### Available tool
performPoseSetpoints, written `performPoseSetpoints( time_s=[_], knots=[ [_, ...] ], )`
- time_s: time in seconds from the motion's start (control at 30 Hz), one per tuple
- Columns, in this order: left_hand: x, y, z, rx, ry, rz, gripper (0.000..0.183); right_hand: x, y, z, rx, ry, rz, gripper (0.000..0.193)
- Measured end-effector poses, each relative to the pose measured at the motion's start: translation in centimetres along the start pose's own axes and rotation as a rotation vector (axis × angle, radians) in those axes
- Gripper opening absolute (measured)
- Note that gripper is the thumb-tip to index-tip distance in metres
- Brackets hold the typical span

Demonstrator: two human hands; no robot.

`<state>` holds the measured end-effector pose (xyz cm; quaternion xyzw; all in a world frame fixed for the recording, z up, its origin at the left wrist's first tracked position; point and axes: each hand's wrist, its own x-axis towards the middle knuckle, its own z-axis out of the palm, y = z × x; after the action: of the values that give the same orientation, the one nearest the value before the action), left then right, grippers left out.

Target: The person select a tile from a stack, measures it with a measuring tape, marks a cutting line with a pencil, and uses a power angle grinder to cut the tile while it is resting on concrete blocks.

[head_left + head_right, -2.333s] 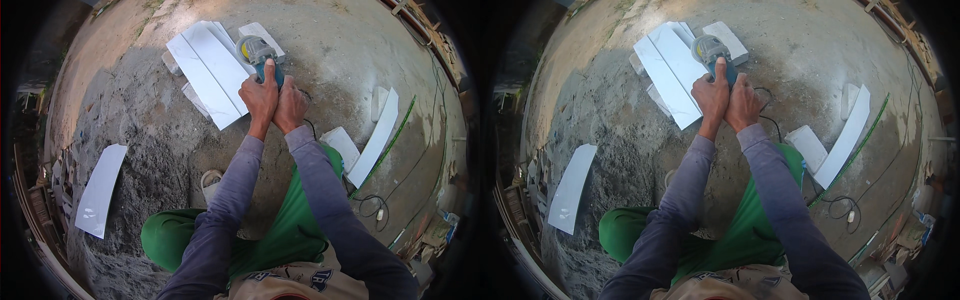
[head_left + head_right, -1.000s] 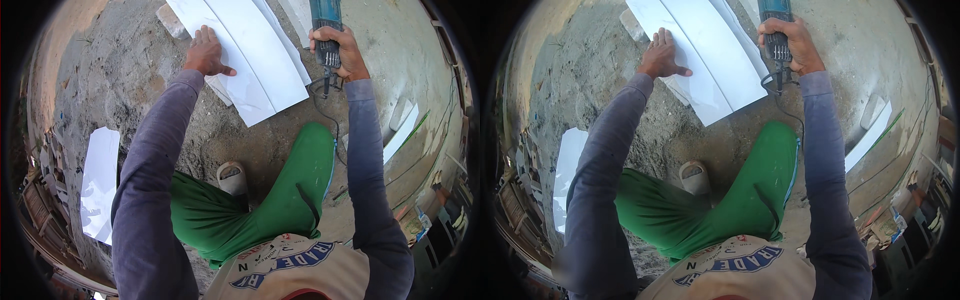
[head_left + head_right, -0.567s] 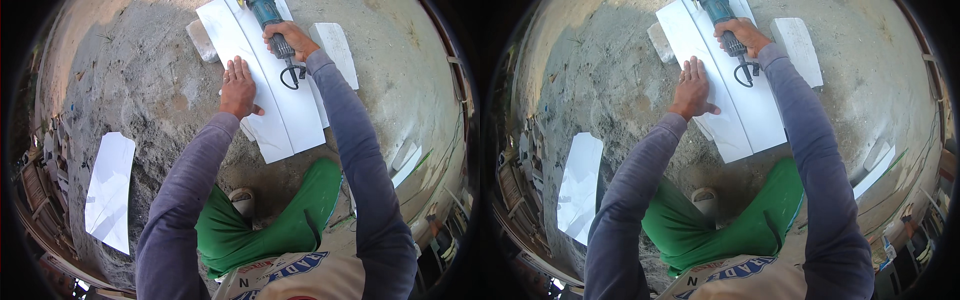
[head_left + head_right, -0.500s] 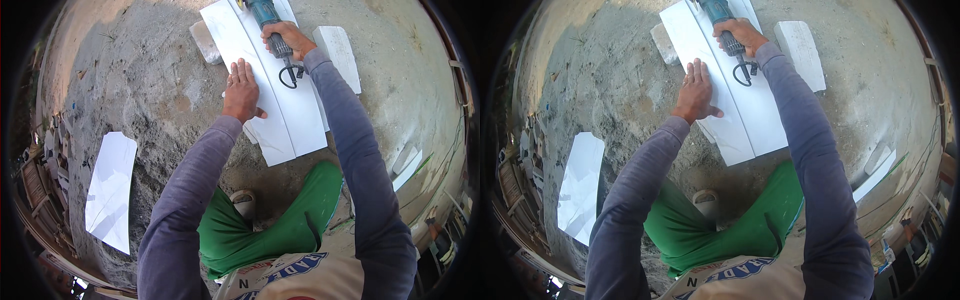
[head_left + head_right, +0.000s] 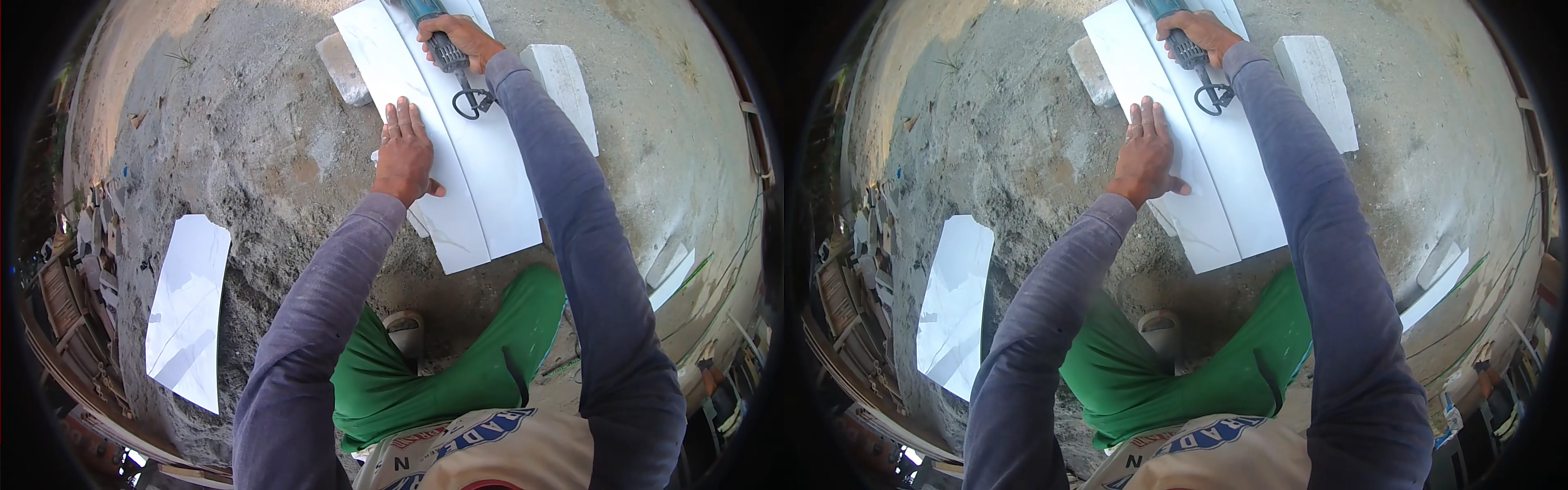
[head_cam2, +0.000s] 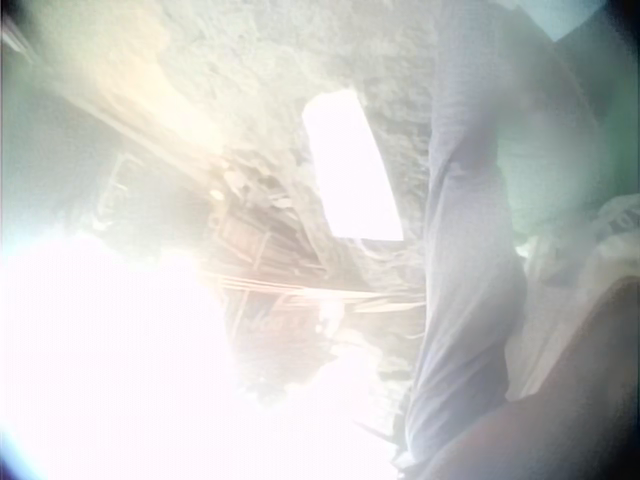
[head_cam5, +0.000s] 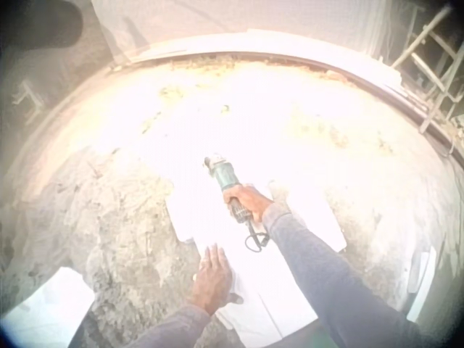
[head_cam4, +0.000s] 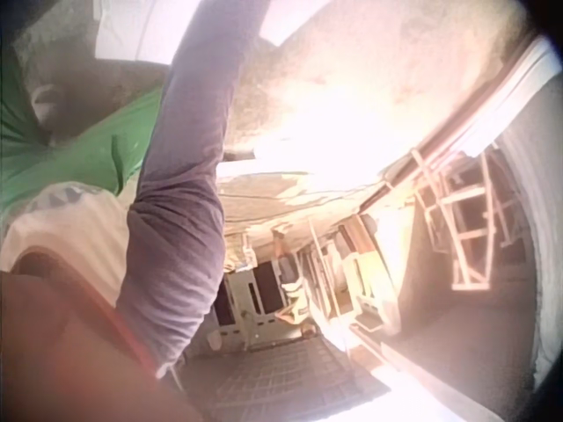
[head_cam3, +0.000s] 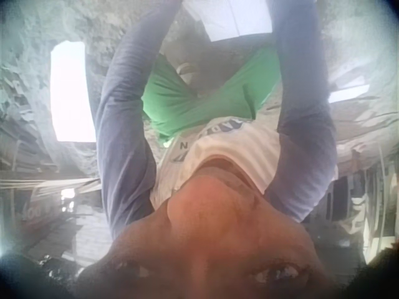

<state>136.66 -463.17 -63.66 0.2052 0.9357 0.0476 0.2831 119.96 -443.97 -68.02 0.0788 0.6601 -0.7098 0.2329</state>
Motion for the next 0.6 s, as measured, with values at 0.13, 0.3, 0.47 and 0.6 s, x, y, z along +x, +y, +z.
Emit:
performPoseSetpoints(
  time_s=[0.13,0.3,0.47,0.6],
  knots=[
    [-0.1,-0.1,-0.1,-0.016,0.01,0.002,0.161,0.2,-0.4,0.4,0.023,0.002,-0.011,0.036],
    [0.0,-0.1,0.1,-0.023,0.029,0.019,0.16,0.9,-0.4,-0.1,0.02,-0.008,-0.019,0.037],
    [0.0,-0.2,0.1,-0.023,0.028,0.022,0.16,1.4,-0.2,-0.1,0.01,-0.015,-0.001,0.04],
    [-0.1,-0.4,0.2,-0.03,0.037,0.026,0.16,1.3,-0.4,0.0,-0.013,-0.009,0.003,0.042]
  ],
)
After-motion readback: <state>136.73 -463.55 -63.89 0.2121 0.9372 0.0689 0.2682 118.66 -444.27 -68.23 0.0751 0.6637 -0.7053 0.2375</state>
